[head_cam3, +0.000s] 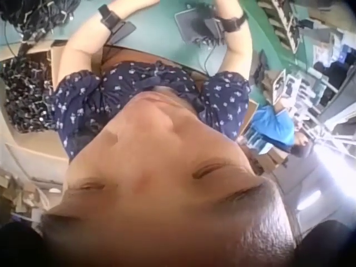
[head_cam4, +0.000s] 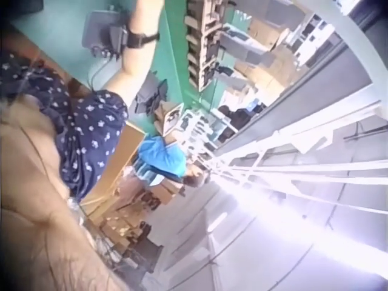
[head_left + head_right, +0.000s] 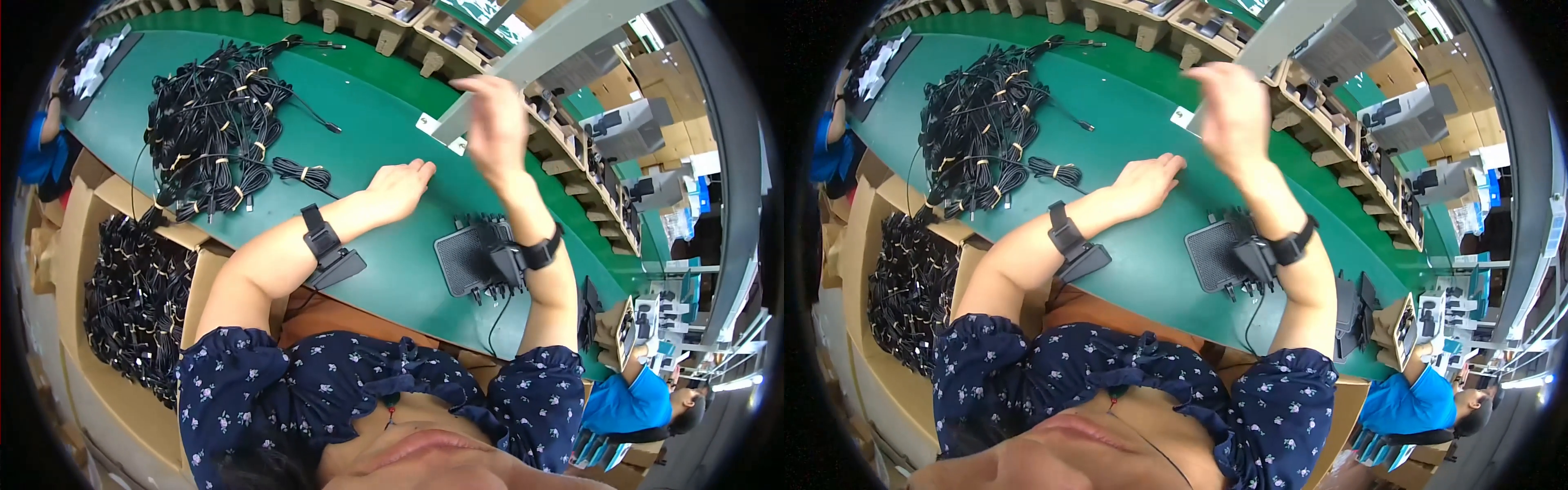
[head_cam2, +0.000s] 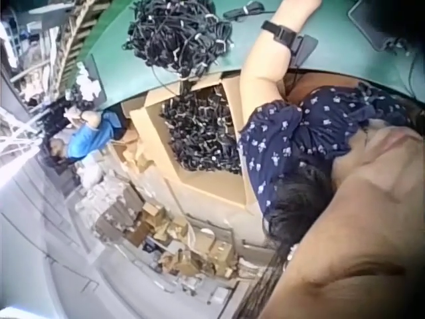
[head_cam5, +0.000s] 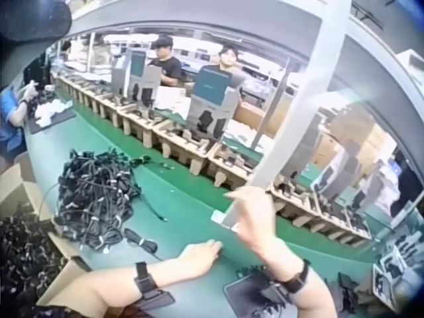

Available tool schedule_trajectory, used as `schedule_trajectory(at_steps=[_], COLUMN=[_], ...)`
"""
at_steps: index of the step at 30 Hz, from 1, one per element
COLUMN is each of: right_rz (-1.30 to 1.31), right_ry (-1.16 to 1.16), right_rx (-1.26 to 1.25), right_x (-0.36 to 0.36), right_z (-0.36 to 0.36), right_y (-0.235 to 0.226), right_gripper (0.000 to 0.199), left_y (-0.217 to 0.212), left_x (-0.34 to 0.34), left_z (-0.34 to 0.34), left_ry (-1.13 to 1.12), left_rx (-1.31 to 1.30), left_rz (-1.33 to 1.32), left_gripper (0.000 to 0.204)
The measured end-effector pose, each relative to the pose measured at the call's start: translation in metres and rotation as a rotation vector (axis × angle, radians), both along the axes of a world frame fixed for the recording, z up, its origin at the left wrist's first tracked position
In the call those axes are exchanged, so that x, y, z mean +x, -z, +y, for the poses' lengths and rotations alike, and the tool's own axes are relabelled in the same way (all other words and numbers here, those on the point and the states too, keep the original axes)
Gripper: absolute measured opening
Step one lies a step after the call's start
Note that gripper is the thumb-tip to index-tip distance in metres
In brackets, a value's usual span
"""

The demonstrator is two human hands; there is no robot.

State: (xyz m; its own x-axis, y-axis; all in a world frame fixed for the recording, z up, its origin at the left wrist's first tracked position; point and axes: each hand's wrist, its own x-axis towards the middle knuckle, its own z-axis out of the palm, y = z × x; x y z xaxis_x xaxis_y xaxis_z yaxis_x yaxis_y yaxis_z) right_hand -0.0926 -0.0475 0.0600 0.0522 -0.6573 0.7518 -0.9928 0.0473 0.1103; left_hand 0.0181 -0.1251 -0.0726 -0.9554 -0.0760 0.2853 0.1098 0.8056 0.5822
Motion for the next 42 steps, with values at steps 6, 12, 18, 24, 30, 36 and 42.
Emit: schedule_trajectory(at_steps=[6,12,18,24,30,36,42], right_rz=[-0.059,-0.09,-0.139,-0.327,-0.377,-0.728,-1.209], right_ry=[-0.303,0.101,-0.005,0.24,0.39,0.168,-0.07], right_rx=[0.505,1.165,1.114,0.898,0.625,0.488,0.058], right_x=[0.086,0.124,0.1,0.029,0.0,0.03,0.034], right_z=[-0.098,-0.133,-0.109,-0.045,0.024,0.073,0.074], right_y=[0.047,0.067,0.062,0.039,0.015,-0.006,0.043], right_gripper=[0.023,0.058,0.043,0.035,0.034,0.031,0.027], left_y=[0.037,0.018,0.035,-0.026,-0.057,-0.028,-0.044], left_x=[-0.019,-0.006,-0.007,0.009,0.021,0.003,0.011], left_z=[0.004,-0.001,0.006,0.008,0.008,-0.041,0.005], left_ry=[0.009,0.159,-0.001,0.091,0.125,-0.21,0.358], left_rx=[-0.275,-0.275,-0.41,-0.001,0.051,-0.025,1.387], left_rz=[0.133,0.126,0.138,-0.111,0.842,0.162,-0.099], left_gripper=[0.043,0.034,0.034,0.033,0.038,0.03,0.042])
